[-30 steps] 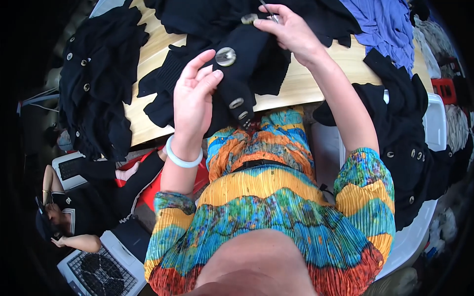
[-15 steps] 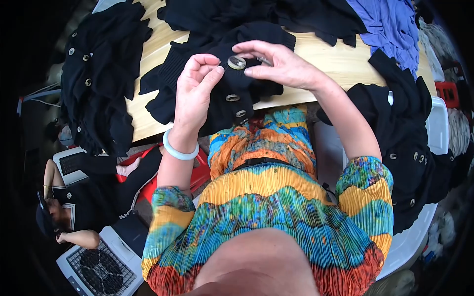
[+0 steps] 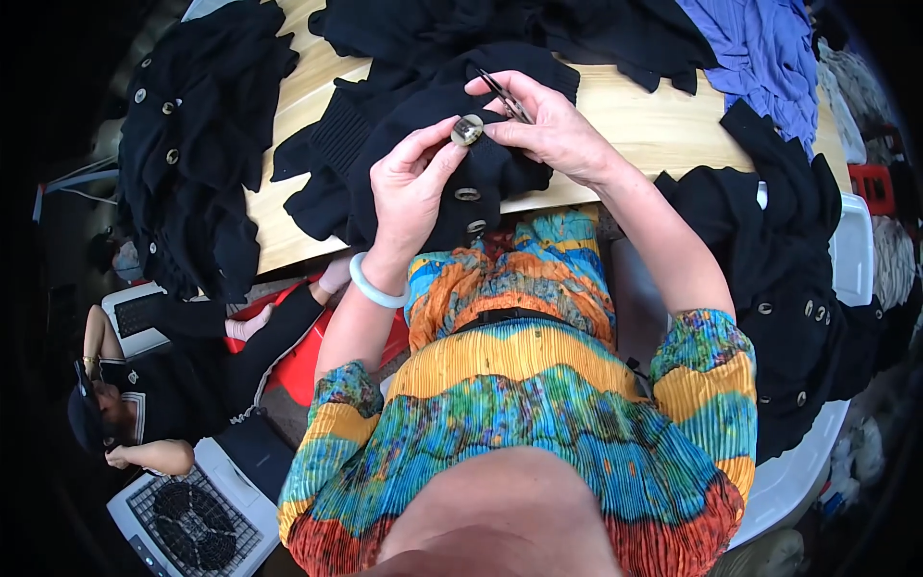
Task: Trimming loose threads around metal eyelets on black garments using thread snips.
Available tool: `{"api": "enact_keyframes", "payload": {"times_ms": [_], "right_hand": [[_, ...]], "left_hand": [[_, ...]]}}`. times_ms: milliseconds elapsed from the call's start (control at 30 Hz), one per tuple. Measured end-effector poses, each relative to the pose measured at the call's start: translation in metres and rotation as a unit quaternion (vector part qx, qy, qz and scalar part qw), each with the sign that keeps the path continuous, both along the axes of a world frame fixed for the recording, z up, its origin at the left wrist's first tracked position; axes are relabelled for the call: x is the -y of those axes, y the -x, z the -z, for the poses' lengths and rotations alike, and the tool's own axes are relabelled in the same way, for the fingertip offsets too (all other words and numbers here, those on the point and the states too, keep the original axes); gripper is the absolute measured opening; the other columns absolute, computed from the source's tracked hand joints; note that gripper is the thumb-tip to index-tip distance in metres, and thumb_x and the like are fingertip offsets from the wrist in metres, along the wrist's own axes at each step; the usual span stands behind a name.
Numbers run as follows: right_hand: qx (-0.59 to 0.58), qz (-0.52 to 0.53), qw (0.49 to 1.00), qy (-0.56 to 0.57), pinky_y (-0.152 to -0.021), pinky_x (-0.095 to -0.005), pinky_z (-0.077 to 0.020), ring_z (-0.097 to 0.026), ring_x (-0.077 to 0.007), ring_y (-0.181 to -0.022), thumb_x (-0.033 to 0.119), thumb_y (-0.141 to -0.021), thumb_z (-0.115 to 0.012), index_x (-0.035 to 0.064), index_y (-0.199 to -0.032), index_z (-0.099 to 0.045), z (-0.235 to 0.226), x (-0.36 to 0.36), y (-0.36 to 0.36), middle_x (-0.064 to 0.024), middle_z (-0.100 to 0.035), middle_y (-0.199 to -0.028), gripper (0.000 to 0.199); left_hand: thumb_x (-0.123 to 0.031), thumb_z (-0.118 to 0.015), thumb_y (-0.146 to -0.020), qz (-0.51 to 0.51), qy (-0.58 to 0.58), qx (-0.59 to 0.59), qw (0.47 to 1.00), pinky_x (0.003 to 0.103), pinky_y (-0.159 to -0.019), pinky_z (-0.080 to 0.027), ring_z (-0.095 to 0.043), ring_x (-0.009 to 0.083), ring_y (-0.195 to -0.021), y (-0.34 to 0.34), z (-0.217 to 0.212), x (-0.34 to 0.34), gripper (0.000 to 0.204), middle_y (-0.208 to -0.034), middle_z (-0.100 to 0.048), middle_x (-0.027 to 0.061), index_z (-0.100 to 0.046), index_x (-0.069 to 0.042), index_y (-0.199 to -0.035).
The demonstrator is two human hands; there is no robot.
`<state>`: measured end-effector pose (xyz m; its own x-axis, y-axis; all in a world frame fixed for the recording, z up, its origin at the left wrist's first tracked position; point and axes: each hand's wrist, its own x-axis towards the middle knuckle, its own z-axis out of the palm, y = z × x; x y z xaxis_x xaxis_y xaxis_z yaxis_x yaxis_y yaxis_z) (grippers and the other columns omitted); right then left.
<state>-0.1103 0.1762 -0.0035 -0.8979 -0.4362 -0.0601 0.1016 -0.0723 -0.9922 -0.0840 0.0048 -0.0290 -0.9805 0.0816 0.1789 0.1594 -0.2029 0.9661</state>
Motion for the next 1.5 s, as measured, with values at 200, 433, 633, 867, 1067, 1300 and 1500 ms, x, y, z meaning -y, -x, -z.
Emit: {"api": "enact_keyframes", "payload": {"times_ms": [200, 433, 633, 867, 1067, 1300, 1500], "right_hand": [[-0.068, 0.022, 0.997, -0.003, -0.074, -0.0198, -0.0394, -0.047, -0.0065, -0.086, 0.001, -0.077, -0.052, 0.0033, -0.114, -0.044, 0.008, 0.002, 0.002, -0.0022, -0.051, -0.101, 0.038], [-0.139, 0.039, 0.989, -0.017, -0.083, -0.0247, -0.0404, -0.048, -0.0105, -0.093, 0.001, -0.077, -0.054, 0.0021, -0.113, -0.044, 0.005, 0.002, 0.0, -0.004, -0.049, -0.11, 0.038], [-0.172, 0.031, 0.981, -0.078, -0.077, -0.0195, -0.0404, -0.046, -0.0073, -0.093, 0.0, -0.077, -0.054, 0.0029, -0.115, -0.043, -0.002, -0.002, -0.002, -0.0021, -0.048, -0.109, 0.04], [-0.077, 0.007, 0.997, -0.02, -0.05, -0.0128, -0.0346, -0.045, -0.0005, -0.06, 0.004, -0.077, -0.055, 0.0039, -0.115, -0.044, 0.001, -0.006, 0.0, 0.0005, -0.053, -0.094, 0.04], [0.157, -0.021, 0.968, 0.196, -0.037, -0.0124, -0.0231, -0.03, 0.0024, -0.043, 0.005, -0.081, -0.051, 0.0007, -0.118, -0.042, 0.02, -0.01, 0.006, 0.0058, -0.049, -0.076, 0.038], [0.18, 0.005, 0.961, 0.209, -0.036, -0.0112, -0.0261, -0.032, 0.0033, -0.043, 0.005, -0.081, -0.047, 0.0012, -0.117, -0.044, 0.028, -0.007, 0.008, 0.0047, -0.054, -0.082, 0.036], [0.205, -0.01, 0.955, 0.213, -0.037, -0.0097, -0.0294, -0.036, 0.0039, -0.044, 0.004, -0.081, -0.044, 0.0001, -0.115, -0.046, 0.037, -0.01, 0.01, 0.0041, -0.055, -0.081, 0.034]], "left_hand": [[0.003, -0.062, -0.07, -0.141, 0.141, -0.177, 0.964, 0.025, -0.065, -0.045, -0.057, 0.0161, -0.071, 0.001, 0.006, -0.014, 0.014, -0.078, -0.062, 0.0083, -0.063, 0.001, -0.084], [0.005, -0.056, -0.072, -0.174, 0.249, -0.252, 0.919, 0.031, -0.062, -0.043, -0.053, 0.0244, -0.07, 0.001, 0.002, -0.012, 0.009, -0.073, -0.057, 0.0098, -0.055, -0.001, -0.079], [-0.006, -0.05, -0.084, 0.027, 0.207, -0.017, 0.978, 0.018, -0.056, -0.039, -0.047, 0.0034, -0.069, 0.003, -0.015, 0.007, 0.006, -0.088, -0.057, 0.0015, -0.053, -0.001, -0.086], [-0.013, -0.046, -0.088, 0.134, 0.006, 0.13, 0.982, 0.02, -0.062, -0.045, -0.053, 0.0085, -0.079, 0.011, -0.024, 0.021, 0.011, -0.092, -0.057, 0.0064, -0.049, -0.003, -0.09], [-0.002, -0.06, -0.074, 0.095, 0.095, 0.055, 0.989, 0.019, -0.059, -0.044, -0.053, 0.0067, -0.078, -0.002, -0.011, 0.01, 0.03, -0.089, -0.058, 0.0072, -0.049, -0.002, -0.102], [0.0, -0.062, -0.067, -0.031, 0.302, -0.126, 0.944, 0.024, -0.058, -0.045, -0.055, 0.0156, -0.067, -0.002, -0.01, 0.008, 0.038, -0.081, -0.061, 0.007, -0.052, -0.004, -0.104], [0.005, -0.058, -0.072, 0.067, 0.138, 0.012, 0.988, 0.018, -0.055, -0.044, -0.052, 0.0039, -0.062, -0.004, -0.007, 0.0, 0.036, -0.083, -0.059, 0.0078, -0.047, 0.0, -0.106]]}}
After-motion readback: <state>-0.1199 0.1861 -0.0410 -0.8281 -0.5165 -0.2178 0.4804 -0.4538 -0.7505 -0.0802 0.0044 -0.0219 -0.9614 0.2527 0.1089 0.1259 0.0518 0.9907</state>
